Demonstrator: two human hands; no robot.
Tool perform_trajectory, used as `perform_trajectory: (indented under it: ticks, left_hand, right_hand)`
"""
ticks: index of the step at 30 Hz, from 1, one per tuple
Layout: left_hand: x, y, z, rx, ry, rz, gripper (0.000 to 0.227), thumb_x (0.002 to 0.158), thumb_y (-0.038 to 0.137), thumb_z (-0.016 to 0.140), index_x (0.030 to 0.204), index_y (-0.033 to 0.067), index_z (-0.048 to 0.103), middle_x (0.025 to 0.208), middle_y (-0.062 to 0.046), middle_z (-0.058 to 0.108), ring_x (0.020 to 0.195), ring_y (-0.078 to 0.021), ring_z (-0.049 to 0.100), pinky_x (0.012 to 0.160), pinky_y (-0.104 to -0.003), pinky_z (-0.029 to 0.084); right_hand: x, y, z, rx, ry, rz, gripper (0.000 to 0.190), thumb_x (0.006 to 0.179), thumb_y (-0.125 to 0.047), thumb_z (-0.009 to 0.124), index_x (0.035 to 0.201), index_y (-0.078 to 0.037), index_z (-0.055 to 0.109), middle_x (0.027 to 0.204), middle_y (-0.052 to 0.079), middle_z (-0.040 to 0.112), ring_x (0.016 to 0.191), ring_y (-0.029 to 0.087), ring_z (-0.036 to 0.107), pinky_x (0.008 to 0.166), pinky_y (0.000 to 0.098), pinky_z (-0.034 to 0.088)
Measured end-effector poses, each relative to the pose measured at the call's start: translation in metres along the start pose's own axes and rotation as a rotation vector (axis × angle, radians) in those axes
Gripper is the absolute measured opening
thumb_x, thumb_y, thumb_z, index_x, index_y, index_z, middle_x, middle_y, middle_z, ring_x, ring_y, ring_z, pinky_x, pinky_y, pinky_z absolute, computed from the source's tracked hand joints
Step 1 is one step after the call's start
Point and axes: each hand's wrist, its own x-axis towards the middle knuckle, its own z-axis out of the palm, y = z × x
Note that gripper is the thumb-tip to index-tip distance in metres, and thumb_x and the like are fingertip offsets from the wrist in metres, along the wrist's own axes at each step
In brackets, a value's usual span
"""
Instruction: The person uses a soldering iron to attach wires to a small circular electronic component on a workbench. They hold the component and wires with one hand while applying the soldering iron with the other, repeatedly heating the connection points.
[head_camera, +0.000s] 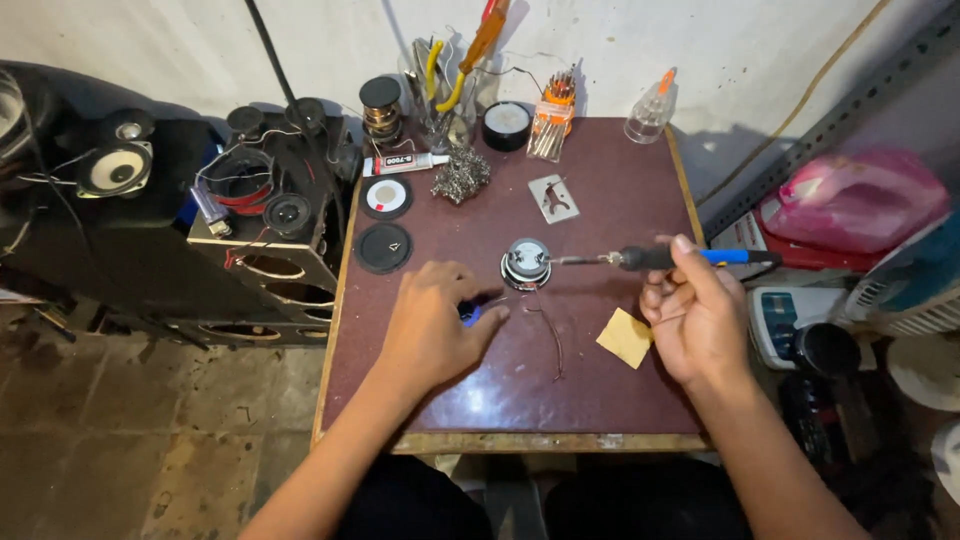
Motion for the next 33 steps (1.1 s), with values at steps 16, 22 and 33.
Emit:
perform_trajectory:
  ticks: [16,22,33]
  left_hand:
    - [0.01,0.003,0.017,-0.13,0.018,-0.04,0.007,0.077,0.02,0.081,0.083,0.0187,0.08,0.076,-0.004,0.074,0.086,-0.03,0.071,0.079,-0.037,0.052]
    - [0.014,-0.003,0.019,-0.185,0.066,-0.001,0.007,0.079,0.017,0.08,0.086,0.0144,0.08,0.071,-0.006,0.074,0.077,-0.0312,0.07,0.076,-0.034,0.053]
    - [0.015,-0.009,0.021,-0.161,0.053,0.057,0.006,0.078,0.017,0.08,0.084,0.0174,0.079,0.075,-0.004,0.075,0.08,-0.0305,0.071,0.077,-0.035,0.051]
  right_hand:
    - [0.0,0.002,0.005,-0.207,-0.021,-0.032,0.024,0.099,-0.026,0.074,0.092,-0.007,0.06,0.065,0.015,0.065,0.044,0.022,0.065,0.035,0.0286,0.052]
    - [0.001,0.002,0.006,-0.211,0.001,-0.033,0.024,0.098,-0.026,0.074,0.094,-0.009,0.058,0.063,0.014,0.063,0.044,0.023,0.065,0.036,0.0286,0.053]
    - [-0.001,0.002,0.014,-0.291,-0.026,-0.045,0.021,0.099,-0.022,0.072,0.098,-0.006,0.058,0.065,0.016,0.065,0.046,0.021,0.067,0.038,0.028,0.056]
